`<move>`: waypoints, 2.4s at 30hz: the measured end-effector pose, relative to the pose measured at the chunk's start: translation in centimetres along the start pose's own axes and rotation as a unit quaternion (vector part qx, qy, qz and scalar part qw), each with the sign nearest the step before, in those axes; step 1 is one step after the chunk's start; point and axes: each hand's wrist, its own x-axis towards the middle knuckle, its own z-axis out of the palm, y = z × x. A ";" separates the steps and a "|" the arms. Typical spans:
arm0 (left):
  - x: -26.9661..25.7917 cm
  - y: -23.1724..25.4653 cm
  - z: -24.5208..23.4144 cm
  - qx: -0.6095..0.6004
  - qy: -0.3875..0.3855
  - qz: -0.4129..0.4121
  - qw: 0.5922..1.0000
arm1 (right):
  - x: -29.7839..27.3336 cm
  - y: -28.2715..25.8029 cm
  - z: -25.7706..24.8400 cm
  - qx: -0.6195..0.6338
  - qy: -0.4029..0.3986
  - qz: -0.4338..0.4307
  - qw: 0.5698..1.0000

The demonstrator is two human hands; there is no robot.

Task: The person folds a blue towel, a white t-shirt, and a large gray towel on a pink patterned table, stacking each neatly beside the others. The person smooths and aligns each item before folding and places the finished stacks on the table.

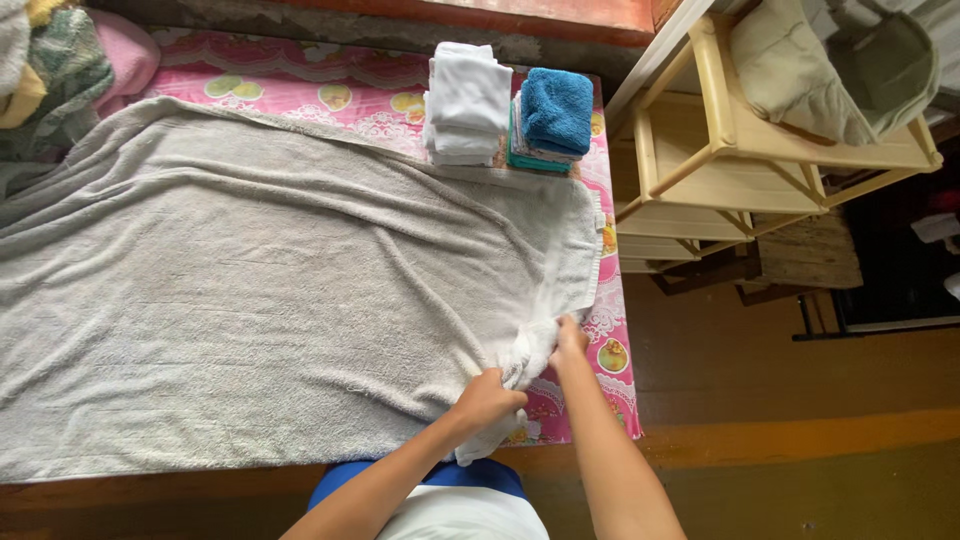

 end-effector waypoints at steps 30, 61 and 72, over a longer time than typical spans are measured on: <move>-15.4 -18.5 -26.6 -0.497 0.121 -0.184 0.839 | -19.9 14.0 28.4 -0.556 -0.354 -0.332 0.675; -14.7 -28.1 -28.7 -0.185 0.073 -0.092 0.976 | -29.8 23.6 -3.7 -0.555 -0.017 -0.350 0.755; -16.6 -25.1 -29.5 -0.170 0.040 -0.072 0.982 | -30.2 20.9 -1.4 -0.204 -0.122 -0.070 0.969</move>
